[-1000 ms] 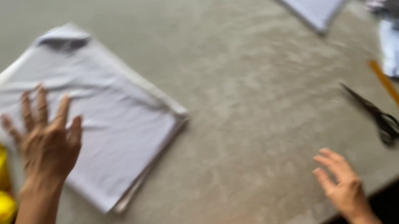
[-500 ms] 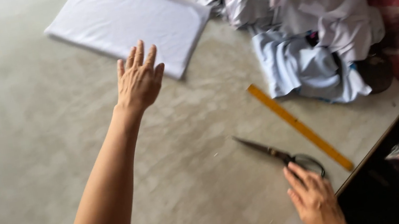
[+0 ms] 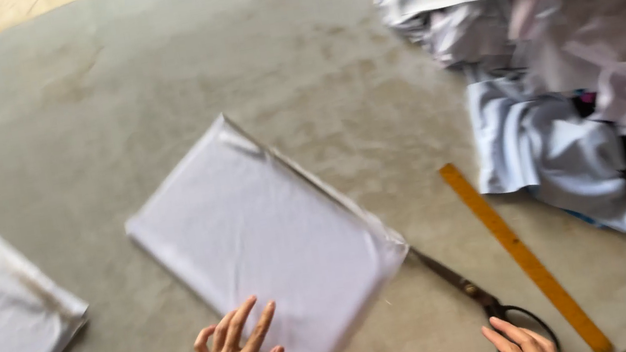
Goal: Cutting white fabric with scissors and folding the pieces on a workbench.
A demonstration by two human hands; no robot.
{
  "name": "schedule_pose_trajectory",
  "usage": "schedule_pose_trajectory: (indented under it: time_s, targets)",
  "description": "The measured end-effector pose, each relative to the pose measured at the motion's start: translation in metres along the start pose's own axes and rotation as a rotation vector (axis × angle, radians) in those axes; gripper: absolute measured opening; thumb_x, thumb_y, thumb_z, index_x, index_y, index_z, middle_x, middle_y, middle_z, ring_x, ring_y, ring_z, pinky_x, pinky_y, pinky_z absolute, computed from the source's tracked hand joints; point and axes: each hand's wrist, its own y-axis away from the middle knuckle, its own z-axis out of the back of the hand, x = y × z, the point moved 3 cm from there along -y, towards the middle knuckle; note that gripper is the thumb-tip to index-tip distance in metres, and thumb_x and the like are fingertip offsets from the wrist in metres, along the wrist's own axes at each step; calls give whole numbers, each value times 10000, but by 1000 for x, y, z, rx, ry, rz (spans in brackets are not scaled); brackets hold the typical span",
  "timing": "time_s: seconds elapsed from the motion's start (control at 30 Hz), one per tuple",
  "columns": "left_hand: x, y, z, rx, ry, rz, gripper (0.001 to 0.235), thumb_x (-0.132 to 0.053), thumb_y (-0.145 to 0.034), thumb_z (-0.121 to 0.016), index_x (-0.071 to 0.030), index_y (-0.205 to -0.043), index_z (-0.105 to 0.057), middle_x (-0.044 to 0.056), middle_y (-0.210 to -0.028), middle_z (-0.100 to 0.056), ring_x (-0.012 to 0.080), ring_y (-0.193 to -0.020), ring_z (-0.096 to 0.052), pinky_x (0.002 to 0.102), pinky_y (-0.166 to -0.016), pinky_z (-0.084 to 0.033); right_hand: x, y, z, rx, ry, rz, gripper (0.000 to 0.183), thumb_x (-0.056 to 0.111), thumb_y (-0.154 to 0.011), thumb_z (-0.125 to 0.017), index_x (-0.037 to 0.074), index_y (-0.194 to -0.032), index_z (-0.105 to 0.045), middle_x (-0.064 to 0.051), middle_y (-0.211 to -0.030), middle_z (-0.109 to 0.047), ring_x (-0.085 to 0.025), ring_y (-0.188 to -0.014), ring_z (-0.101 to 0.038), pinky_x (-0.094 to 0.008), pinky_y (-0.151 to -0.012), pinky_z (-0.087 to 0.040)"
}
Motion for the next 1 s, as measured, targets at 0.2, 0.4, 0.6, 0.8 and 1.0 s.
schedule_pose_trajectory:
  time_s: [0.2,0.4,0.6,0.8,1.0]
  targets:
    - [71,25,-30,37,-125,207,725,-609,-1002,-374,-285,-1643,-274,89,-1729,-198,260,-1593,-188,584,-1254,-106,169,-82,33,205,-285,196,251,326,-972,-594,278,-1162,-752,49,-1293,-705,-166,-1087,-674,-290,-879,-460]
    - [129,52,-15,103,-120,173,709,-585,-1018,-361,-318,-1658,-216,48,-1741,-155,232,-1603,-143,569,-1261,-58,195,-91,23,363,-253,183,288,256,-956,-645,226,-1230,-727,12,-1356,-675,-201,-1157,-648,-363,-994,-459]
    - [176,57,35,-99,25,76,563,-253,-1028,-638,-157,-1561,-483,172,-1647,-406,341,-1531,-388,497,-1275,-255,248,-126,6,339,-299,244,218,85,-942,-698,147,-1149,-729,-44,-1274,-678,-247,-1121,-643,-378,-921,-478]
    - [204,-39,55,-199,291,25,176,75,-993,-611,-37,-1118,-664,163,-1261,-652,319,-972,-678,446,-769,-573,253,-156,-37,338,-278,76,230,147,-929,-747,87,-1149,-715,-68,-1226,-666,-269,-1101,-620,-421,-993,-476]
    - [227,-52,35,-6,352,118,107,7,-988,-614,-93,-1013,-587,97,-1214,-578,295,-750,-620,456,-495,-469,251,-159,-38,412,-322,32,190,132,-931,-730,58,-1105,-714,-105,-1178,-684,-275,-1071,-630,-415,-1062,-466]
